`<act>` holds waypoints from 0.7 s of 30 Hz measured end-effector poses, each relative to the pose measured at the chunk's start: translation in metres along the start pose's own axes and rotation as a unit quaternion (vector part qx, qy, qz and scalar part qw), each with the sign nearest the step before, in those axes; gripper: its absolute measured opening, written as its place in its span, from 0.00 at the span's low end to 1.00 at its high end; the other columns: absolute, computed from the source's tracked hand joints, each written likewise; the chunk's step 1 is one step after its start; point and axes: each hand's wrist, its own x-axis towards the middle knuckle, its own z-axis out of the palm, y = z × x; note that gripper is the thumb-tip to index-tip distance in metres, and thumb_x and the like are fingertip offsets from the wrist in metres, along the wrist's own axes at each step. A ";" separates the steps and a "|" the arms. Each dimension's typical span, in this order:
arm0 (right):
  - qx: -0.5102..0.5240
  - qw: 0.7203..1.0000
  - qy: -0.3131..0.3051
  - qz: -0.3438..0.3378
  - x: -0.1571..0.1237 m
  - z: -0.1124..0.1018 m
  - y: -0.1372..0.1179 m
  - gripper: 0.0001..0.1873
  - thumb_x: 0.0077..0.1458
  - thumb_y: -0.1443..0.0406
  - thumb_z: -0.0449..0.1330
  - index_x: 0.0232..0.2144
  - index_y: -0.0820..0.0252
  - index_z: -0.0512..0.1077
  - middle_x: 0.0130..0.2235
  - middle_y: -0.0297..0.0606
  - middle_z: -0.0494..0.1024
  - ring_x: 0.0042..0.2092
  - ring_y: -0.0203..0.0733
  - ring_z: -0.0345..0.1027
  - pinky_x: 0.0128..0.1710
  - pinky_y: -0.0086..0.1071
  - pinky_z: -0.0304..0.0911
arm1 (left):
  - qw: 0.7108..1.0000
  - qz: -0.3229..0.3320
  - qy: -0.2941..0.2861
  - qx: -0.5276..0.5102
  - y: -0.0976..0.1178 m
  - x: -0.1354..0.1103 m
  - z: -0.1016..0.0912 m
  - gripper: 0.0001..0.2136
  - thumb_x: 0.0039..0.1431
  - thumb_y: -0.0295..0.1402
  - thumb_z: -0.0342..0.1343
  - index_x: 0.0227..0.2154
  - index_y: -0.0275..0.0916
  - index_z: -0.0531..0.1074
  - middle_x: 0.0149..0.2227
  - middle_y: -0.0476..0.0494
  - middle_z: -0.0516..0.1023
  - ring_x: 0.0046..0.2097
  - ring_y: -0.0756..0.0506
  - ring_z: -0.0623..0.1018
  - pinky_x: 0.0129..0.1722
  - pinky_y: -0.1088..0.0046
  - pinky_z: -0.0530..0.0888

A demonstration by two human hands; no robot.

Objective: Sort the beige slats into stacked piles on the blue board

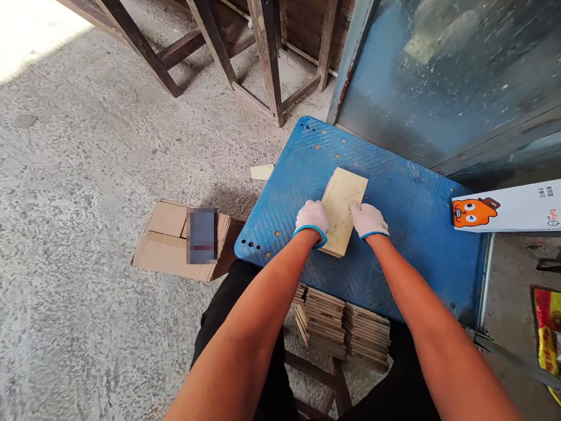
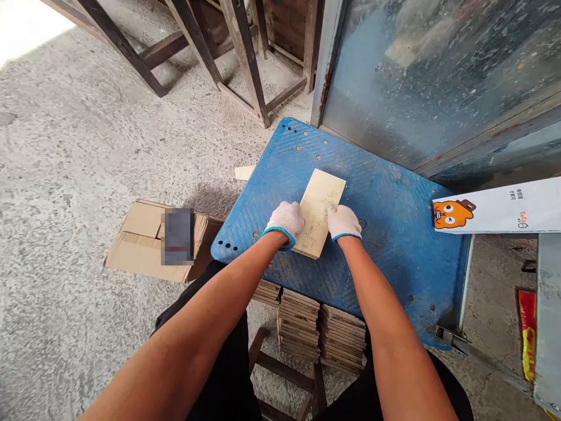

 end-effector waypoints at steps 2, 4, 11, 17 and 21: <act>-0.034 0.999 0.028 -0.005 -0.002 -0.002 -0.001 0.31 0.66 0.47 0.44 0.50 0.61 0.75 0.51 0.55 0.76 0.51 0.56 0.73 0.47 0.44 0.66 | 1.000 -0.015 0.022 -0.003 0.001 -0.001 -0.007 0.21 0.63 0.35 0.51 0.57 0.36 0.69 0.55 0.29 0.72 0.55 0.35 0.76 0.50 0.62 0.76; -0.045 0.996 0.074 -0.010 -0.004 -0.008 -0.001 0.30 0.67 0.48 0.43 0.50 0.61 0.74 0.50 0.55 0.76 0.49 0.54 0.73 0.47 0.42 0.65 | 0.999 -0.018 0.038 -0.003 -0.001 -0.002 -0.014 0.20 0.63 0.36 0.51 0.56 0.37 0.70 0.55 0.30 0.73 0.54 0.35 0.77 0.49 0.64 0.76; 0.046 0.989 0.125 -0.061 -0.031 -0.028 0.020 0.31 0.69 0.48 0.40 0.41 0.60 0.77 0.43 0.47 0.78 0.43 0.48 0.70 0.43 0.35 0.61 | 0.985 0.122 -0.078 0.091 -0.021 -0.024 -0.028 0.18 0.61 0.37 0.53 0.48 0.33 0.78 0.48 0.31 0.80 0.52 0.38 0.78 0.51 0.68 0.73; 0.044 0.986 0.074 -0.142 -0.109 0.018 0.031 0.24 0.69 0.50 0.45 0.39 0.56 0.76 0.42 0.41 0.78 0.40 0.43 0.67 0.35 0.31 0.54 | 0.979 0.129 -0.081 0.136 -0.026 -0.082 -0.033 0.20 0.63 0.40 0.51 0.54 0.38 0.74 0.54 0.34 0.76 0.53 0.36 0.77 0.48 0.65 0.74; -0.067 0.952 -0.019 -0.297 -0.167 0.073 0.021 0.21 0.68 0.52 0.48 0.37 0.56 0.74 0.36 0.41 0.77 0.37 0.42 0.67 0.35 0.32 0.52 | 0.978 0.165 -0.090 0.093 -0.028 -0.118 -0.042 0.18 0.64 0.42 0.51 0.53 0.43 0.74 0.52 0.39 0.76 0.51 0.38 0.78 0.48 0.66 0.74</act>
